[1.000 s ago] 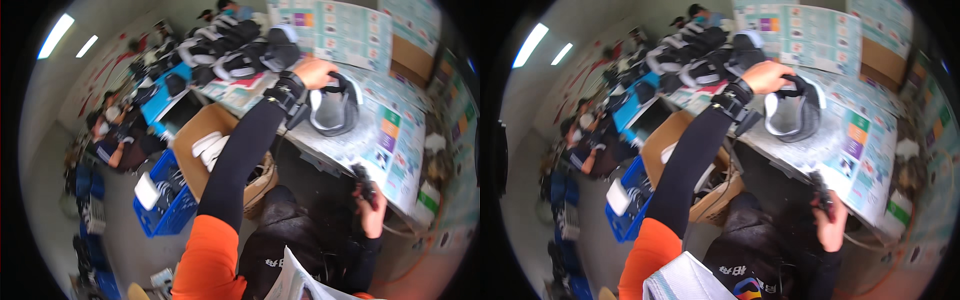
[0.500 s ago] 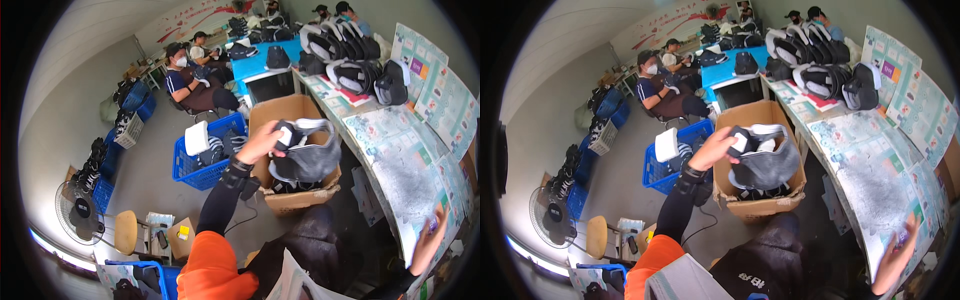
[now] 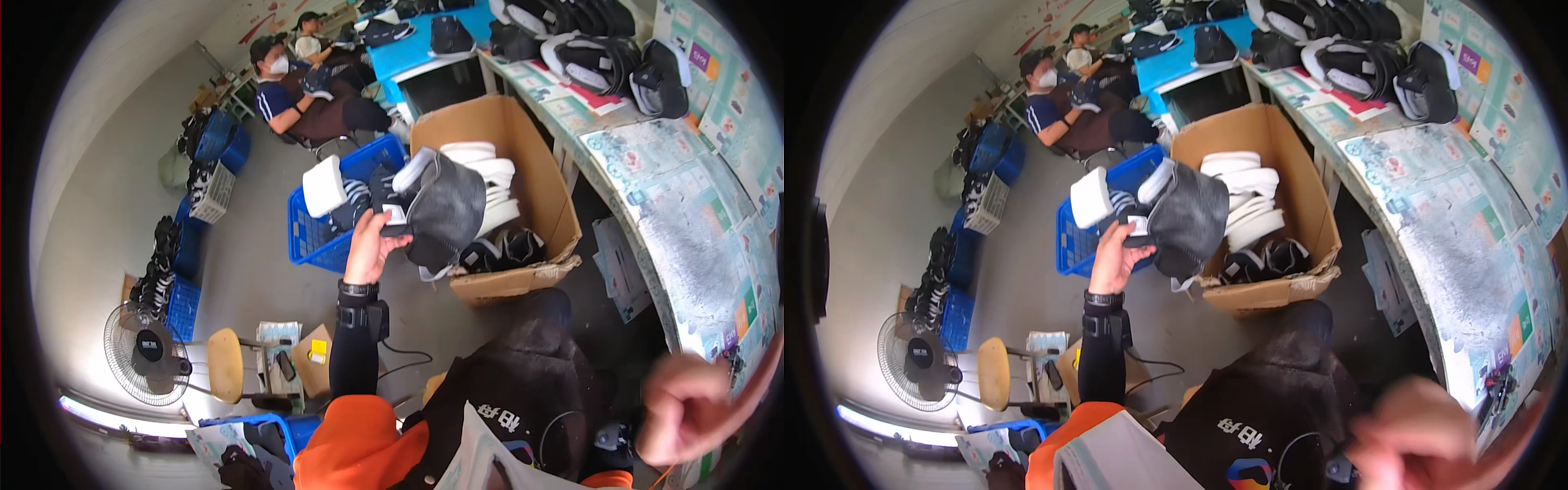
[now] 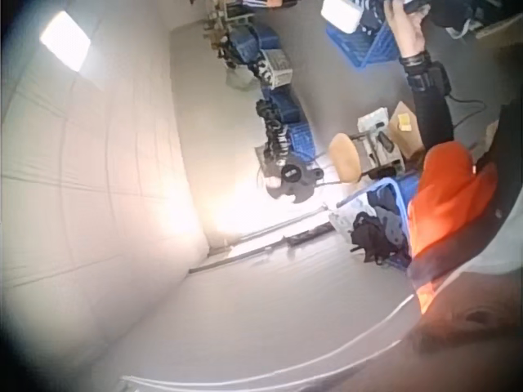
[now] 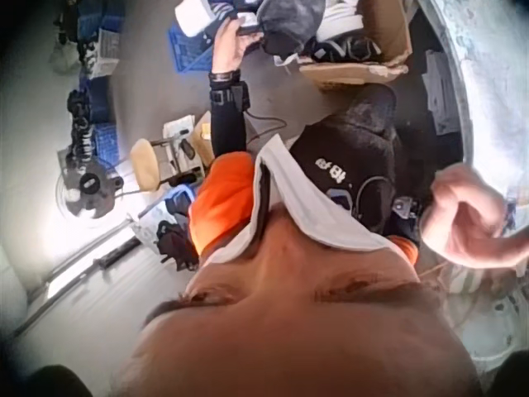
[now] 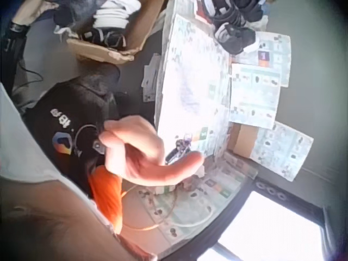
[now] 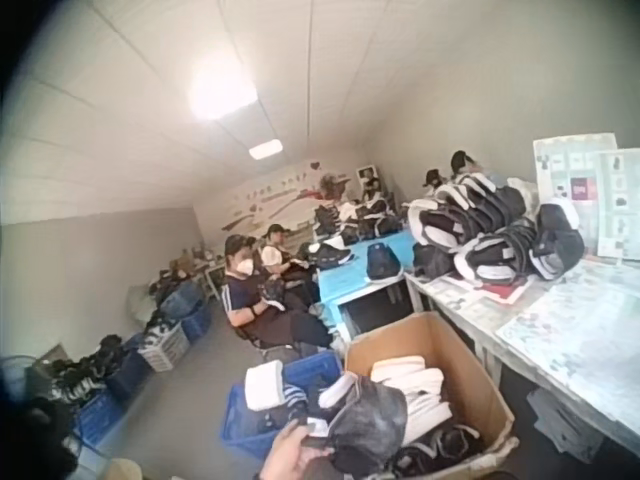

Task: The person picks up a shoe component from a cardboard box, places it on a work table, and uses a handheld power tool to trim the edges and interior of the white sole. The person then returns the trimmed component to the box and picks up another to repeat the process.

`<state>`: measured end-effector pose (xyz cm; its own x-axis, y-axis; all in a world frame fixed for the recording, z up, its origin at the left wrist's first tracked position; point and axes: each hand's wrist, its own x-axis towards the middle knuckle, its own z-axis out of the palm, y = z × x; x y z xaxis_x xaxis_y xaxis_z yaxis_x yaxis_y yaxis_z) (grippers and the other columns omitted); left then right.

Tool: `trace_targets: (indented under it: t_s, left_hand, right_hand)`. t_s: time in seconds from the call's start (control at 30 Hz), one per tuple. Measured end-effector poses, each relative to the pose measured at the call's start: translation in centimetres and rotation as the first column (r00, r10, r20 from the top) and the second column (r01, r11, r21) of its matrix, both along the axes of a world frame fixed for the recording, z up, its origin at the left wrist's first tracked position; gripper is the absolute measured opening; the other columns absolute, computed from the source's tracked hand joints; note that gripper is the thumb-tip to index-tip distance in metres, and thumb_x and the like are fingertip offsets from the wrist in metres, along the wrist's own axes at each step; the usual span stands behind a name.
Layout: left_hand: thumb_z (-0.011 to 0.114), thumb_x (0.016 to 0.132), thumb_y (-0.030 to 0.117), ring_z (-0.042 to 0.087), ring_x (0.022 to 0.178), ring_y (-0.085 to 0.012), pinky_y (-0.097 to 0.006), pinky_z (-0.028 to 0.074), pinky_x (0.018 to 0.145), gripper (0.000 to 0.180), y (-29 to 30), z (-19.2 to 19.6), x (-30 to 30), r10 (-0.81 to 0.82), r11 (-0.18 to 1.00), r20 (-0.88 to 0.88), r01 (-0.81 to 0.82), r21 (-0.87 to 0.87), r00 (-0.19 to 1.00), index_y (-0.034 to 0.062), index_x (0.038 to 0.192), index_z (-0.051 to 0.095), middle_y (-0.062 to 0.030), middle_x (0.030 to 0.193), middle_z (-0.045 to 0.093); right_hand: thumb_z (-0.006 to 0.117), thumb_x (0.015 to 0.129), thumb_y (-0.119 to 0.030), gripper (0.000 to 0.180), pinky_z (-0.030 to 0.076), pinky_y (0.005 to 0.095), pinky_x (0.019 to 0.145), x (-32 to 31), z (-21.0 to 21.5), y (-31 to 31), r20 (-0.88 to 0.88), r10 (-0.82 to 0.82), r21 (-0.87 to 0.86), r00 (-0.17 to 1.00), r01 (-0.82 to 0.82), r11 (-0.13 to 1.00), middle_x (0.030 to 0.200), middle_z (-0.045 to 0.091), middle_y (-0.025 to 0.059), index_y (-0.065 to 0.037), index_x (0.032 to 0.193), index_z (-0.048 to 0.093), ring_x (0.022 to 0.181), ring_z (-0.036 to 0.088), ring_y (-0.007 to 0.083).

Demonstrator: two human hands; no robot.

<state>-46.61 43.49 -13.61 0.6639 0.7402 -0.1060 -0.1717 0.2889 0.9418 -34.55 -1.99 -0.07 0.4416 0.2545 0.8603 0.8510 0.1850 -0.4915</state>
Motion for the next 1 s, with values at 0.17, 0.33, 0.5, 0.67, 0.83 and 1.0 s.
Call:
trace_targets:
  t_s: [0.17, 0.33, 0.5, 0.67, 0.83, 1.0]
  left_hand:
    - [0.06, 0.105, 0.016, 0.077, 0.081, -0.0323, -0.038, 0.065, 0.072, 0.023, 0.2, -0.7, 0.3, 0.063, 0.998, -0.018, -0.063, -0.008, 0.998, -0.0013, 0.12, 0.054, -0.0168, 0.103, 0.072]
    - [0.058, 0.106, 0.015, 0.076, 0.087, -0.0329, -0.045, 0.067, 0.078, 0.025, 0.4, -2.6, -0.2, -0.002, 0.999, 0.12, 0.008, -0.048, 0.993, -0.0001, 0.123, 0.048, -0.0155, 0.116, 0.066]
    - [0.059, 0.107, 0.017, 0.077, 0.083, -0.0311, -0.04, 0.067, 0.074, 0.017, -1.4, -3.1, 1.1, 0.019, 1.0, 0.076, -0.018, -0.014, 0.997, 0.0019, 0.114, 0.053, -0.0155, 0.101, 0.071]
    - [0.061, 0.107, 0.017, 0.077, 0.086, -0.0322, -0.041, 0.067, 0.075, 0.022, -2.0, -3.7, 0.2, 0.075, 0.997, 0.099, -0.072, -0.03, 0.992, 0.0004, 0.119, 0.052, -0.0159, 0.108, 0.069]
    - [0.062, 0.107, 0.017, 0.072, 0.088, -0.0248, -0.043, 0.068, 0.077, 0.02, -2.7, -4.0, 2.9, 0.074, 0.995, 0.183, -0.062, -0.072, 0.98, 0.0016, 0.115, 0.051, -0.0137, 0.109, 0.064]
    - [0.062, 0.107, 0.017, 0.073, 0.089, -0.0256, -0.042, 0.068, 0.075, 0.021, -2.4, -4.4, 1.6, 0.057, 0.996, 0.102, -0.049, -0.079, 0.993, 0.0009, 0.116, 0.052, -0.0128, 0.106, 0.065]
  right_hand:
    - [0.071, 0.097, -0.004, 0.009, 0.035, 0.0226, 0.054, 0.2, -1.4, 0.7, -0.114, -0.132, -0.094, 0.985, 0.122, 0.988, 0.087, 0.062, 0.0113, -0.002, 0.105, 0.068, 0.058, 0.047, 0.0103]
    - [0.073, 0.094, -0.002, 0.01, 0.044, 0.025, 0.059, 0.2, 1.3, -0.1, -0.038, -0.046, -0.124, 0.998, 0.041, 0.991, 0.086, 0.066, 0.0114, 0.001, 0.103, 0.069, 0.067, 0.059, 0.0145]
    - [0.081, 0.083, -0.001, 0.07, 0.045, 0.0269, 0.058, 0.4, 4.0, -0.1, -0.066, 0.235, -0.474, 0.97, -0.238, 0.848, 0.066, 0.062, 0.0031, 0.003, 0.149, 0.057, 0.055, 0.058, 0.013]
    - [0.081, 0.08, 0.002, 0.065, 0.047, 0.0376, 0.062, -1.0, 3.5, 7.0, 0.321, 0.439, -0.554, 0.839, -0.209, 0.806, 0.079, 0.063, 0.0044, -0.008, 0.141, 0.063, 0.066, 0.062, 0.0245]
    - [0.095, 0.079, -0.037, 0.093, 0.034, 0.0306, 0.053, -0.6, 3.8, 9.6, 0.365, 0.023, -0.147, 0.931, 0.033, 0.989, 0.069, 0.048, -0.0031, 0.003, 0.149, 0.05, 0.054, 0.04, 0.0122]
    - [0.087, 0.08, -0.065, 0.131, 0.033, 0.0267, 0.059, 1.1, 1.8, 9.9, -0.16, -0.051, -0.369, 0.986, -0.011, 0.929, 0.072, 0.052, -0.0006, 0.001, 0.168, 0.017, 0.062, 0.041, 0.0091]
